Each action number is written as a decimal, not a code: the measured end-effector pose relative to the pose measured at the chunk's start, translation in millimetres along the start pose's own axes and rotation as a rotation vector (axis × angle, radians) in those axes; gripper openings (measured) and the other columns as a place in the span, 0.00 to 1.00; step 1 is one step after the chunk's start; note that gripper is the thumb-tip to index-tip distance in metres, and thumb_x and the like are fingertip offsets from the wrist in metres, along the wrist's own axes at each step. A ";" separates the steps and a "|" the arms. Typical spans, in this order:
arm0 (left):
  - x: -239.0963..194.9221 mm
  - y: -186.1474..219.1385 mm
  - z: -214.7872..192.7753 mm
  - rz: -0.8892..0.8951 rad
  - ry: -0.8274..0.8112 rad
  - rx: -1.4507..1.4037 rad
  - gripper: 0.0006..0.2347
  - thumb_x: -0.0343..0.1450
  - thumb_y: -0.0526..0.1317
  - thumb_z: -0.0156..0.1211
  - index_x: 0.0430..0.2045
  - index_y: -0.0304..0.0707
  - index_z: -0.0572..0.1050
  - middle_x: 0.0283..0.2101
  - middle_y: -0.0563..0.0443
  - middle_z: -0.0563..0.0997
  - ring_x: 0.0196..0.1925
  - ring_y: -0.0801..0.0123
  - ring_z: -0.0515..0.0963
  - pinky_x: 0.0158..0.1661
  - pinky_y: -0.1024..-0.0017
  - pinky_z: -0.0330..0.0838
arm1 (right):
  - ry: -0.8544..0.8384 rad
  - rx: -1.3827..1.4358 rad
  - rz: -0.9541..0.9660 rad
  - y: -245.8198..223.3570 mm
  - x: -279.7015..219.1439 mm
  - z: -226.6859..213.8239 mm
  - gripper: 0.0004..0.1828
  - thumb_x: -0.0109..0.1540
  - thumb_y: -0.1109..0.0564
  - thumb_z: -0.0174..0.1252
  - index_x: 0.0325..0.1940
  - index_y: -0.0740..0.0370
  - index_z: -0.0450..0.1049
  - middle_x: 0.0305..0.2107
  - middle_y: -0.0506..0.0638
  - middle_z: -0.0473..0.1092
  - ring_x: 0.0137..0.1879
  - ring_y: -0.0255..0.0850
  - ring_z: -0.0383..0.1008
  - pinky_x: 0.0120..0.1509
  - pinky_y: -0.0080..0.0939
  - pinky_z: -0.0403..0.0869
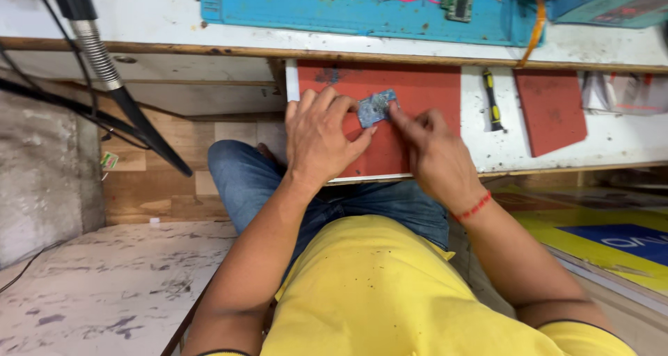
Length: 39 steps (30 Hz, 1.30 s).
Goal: The person scrubs a small circuit board with a toothbrush on a red mat, then uses a heat gun to blow air over the board's surface. The person repeats the scrubbing and heating steps multiple times.
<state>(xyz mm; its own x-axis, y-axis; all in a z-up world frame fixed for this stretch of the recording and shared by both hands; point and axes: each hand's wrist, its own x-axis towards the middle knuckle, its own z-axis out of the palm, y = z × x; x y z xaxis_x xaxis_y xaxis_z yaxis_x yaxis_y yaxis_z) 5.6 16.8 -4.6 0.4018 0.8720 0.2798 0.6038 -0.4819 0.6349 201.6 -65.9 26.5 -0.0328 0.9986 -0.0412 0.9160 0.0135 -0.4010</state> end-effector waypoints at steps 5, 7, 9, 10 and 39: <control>5.5 3.1 -4.1 -0.004 -0.006 0.019 0.15 0.60 0.49 0.75 0.31 0.43 0.78 0.37 0.53 0.76 0.43 0.57 0.72 0.45 0.57 0.62 | -0.021 0.070 -0.064 -0.1 7.1 -2.1 0.33 0.59 0.68 0.50 0.69 0.52 0.70 0.42 0.60 0.69 0.37 0.59 0.75 0.39 0.55 0.75; 4.9 2.2 -3.6 0.006 -0.009 0.032 0.16 0.60 0.49 0.75 0.33 0.43 0.78 0.39 0.52 0.75 0.45 0.56 0.72 0.46 0.57 0.62 | -0.012 0.096 -0.048 0.2 4.0 -1.1 0.33 0.59 0.68 0.51 0.69 0.52 0.70 0.42 0.60 0.69 0.38 0.58 0.75 0.41 0.55 0.75; -4.1 4.1 1.0 0.003 0.012 0.038 0.16 0.61 0.49 0.75 0.34 0.43 0.78 0.40 0.50 0.74 0.47 0.55 0.71 0.47 0.56 0.63 | -0.019 0.064 0.006 2.5 -2.4 -1.9 0.34 0.59 0.69 0.49 0.71 0.55 0.68 0.42 0.62 0.69 0.39 0.60 0.75 0.41 0.56 0.74; -4.9 3.1 2.0 -0.002 0.007 0.033 0.16 0.60 0.49 0.75 0.34 0.43 0.78 0.41 0.50 0.74 0.47 0.54 0.71 0.47 0.56 0.63 | -0.017 0.048 0.022 3.7 0.3 -2.4 0.34 0.60 0.69 0.49 0.71 0.56 0.68 0.43 0.62 0.69 0.39 0.61 0.74 0.41 0.57 0.74; -0.6 9.3 1.3 -0.017 -0.030 0.040 0.16 0.57 0.49 0.77 0.31 0.44 0.81 0.41 0.54 0.74 0.48 0.57 0.70 0.51 0.57 0.64 | -0.087 -0.030 -0.020 3.5 0.0 -6.6 0.31 0.61 0.63 0.54 0.69 0.46 0.71 0.42 0.57 0.70 0.32 0.57 0.75 0.33 0.55 0.74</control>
<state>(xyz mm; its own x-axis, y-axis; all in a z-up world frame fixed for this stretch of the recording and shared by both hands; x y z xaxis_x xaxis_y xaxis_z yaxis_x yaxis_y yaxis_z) 11.9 11.7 0.2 0.4109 0.8776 0.2469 0.6379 -0.4703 0.6098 207.4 -65.5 31.1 -0.0842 0.9900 -0.1132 0.9263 0.0359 -0.3750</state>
